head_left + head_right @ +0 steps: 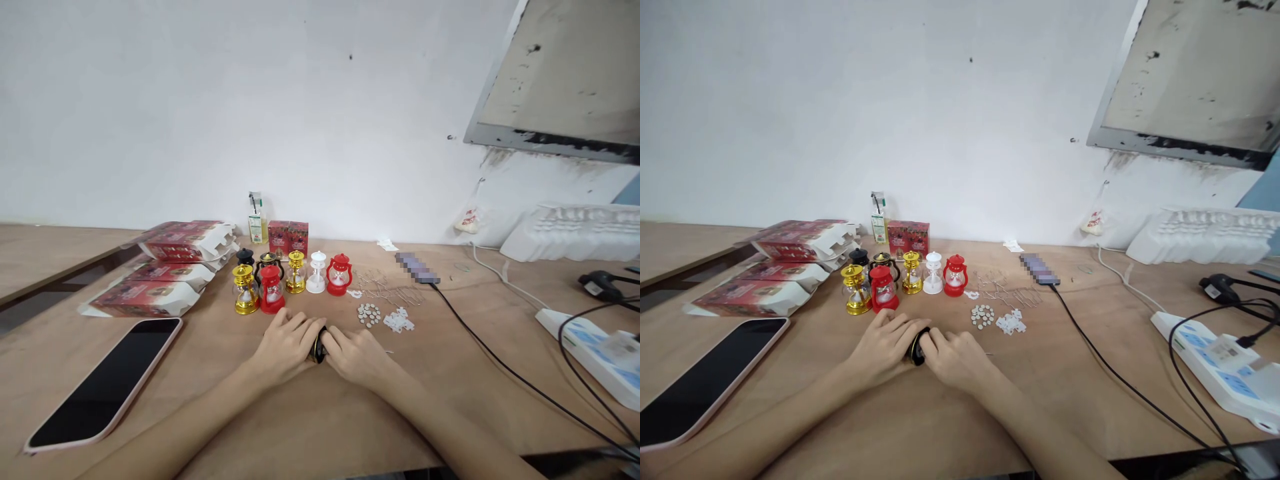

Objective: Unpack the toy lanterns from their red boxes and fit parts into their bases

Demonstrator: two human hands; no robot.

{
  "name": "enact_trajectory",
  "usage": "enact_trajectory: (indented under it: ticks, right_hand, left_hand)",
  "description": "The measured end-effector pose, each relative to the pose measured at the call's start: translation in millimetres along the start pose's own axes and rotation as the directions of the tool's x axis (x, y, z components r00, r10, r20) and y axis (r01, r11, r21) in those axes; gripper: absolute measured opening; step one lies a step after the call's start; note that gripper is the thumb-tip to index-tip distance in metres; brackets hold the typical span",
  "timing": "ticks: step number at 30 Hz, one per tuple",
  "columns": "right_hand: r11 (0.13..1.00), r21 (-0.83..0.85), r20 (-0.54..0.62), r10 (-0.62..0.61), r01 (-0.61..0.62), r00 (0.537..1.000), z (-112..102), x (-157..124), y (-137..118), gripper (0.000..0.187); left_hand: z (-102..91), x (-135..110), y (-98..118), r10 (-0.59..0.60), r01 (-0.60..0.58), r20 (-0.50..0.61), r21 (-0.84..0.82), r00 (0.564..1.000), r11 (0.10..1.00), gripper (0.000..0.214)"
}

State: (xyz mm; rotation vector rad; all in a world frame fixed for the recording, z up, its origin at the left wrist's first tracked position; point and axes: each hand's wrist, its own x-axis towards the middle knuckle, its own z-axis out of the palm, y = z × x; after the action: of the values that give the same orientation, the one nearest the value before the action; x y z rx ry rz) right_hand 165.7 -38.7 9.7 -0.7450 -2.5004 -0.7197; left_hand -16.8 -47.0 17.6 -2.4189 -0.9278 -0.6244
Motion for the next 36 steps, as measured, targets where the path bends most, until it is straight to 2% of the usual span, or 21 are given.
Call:
enact_trajectory:
  ticks: [11, 14, 17, 20, 22, 24, 28, 32, 36]
  right_hand:
    - [0.996, 0.086, -0.141, 0.025, -0.013, 0.99, 3, 2, 2, 0.015]
    - [0.991, 0.122, -0.137, 0.071, -0.054, 0.988, 5, 0, 1, 0.014]
    - [0.97, 0.185, -0.091, 0.179, -0.16, 0.98, 9, -4, 11, 0.01]
    - [0.907, 0.196, 0.068, 0.367, -0.373, 0.928, 10, -4, 39, 0.007]
    - [0.827, 0.186, 0.2, 0.497, -0.531, 0.844, 10, 0, 64, 0.008]
    - [0.757, 0.25, 0.303, 0.531, -0.604, 0.791, 11, 6, 88, 0.011]
    - [0.724, 0.279, 0.341, 0.539, -0.631, 0.77, 22, 15, 116, 0.016]
    - [0.662, 0.315, 0.361, 0.579, -0.68, 0.731, 33, 16, 122, 0.021]
    - [0.557, 0.38, 0.319, 0.67, -0.738, 0.67, 26, 15, 122, 0.033]
  left_hand:
    - [-1.2, 2, 2, -0.002, 0.002, 0.007, -0.02, 1.0, 1.0, 0.033]
    - [-2.3, 3, 0, -0.012, 0.012, 0.047, -0.003, 0.999, 1.0, 0.037]
    - [-3.1, 2, -4, -0.042, 0.039, 0.088, 0.029, 0.995, 0.999, 0.04]
    - [-2.9, 0, -10, -0.094, 0.089, 0.098, 0.054, 0.991, 0.995, 0.04]
    - [-2.7, 0, -13, -0.118, 0.114, 0.083, 0.056, 0.99, 0.992, 0.04]
    - [-2.9, 0, -15, -0.126, 0.122, 0.07, 0.053, 0.99, 0.991, 0.041]
    - [-5.2, 0, -14, -0.121, 0.119, 0.054, 0.036, 0.991, 0.992, 0.041]
    - [-7.4, 1, -13, -0.129, 0.128, 0.039, 0.023, 0.991, 0.991, 0.045]
    - [-6.5, 1, -13, -0.146, 0.145, 0.024, 0.038, 0.989, 0.989, 0.042]
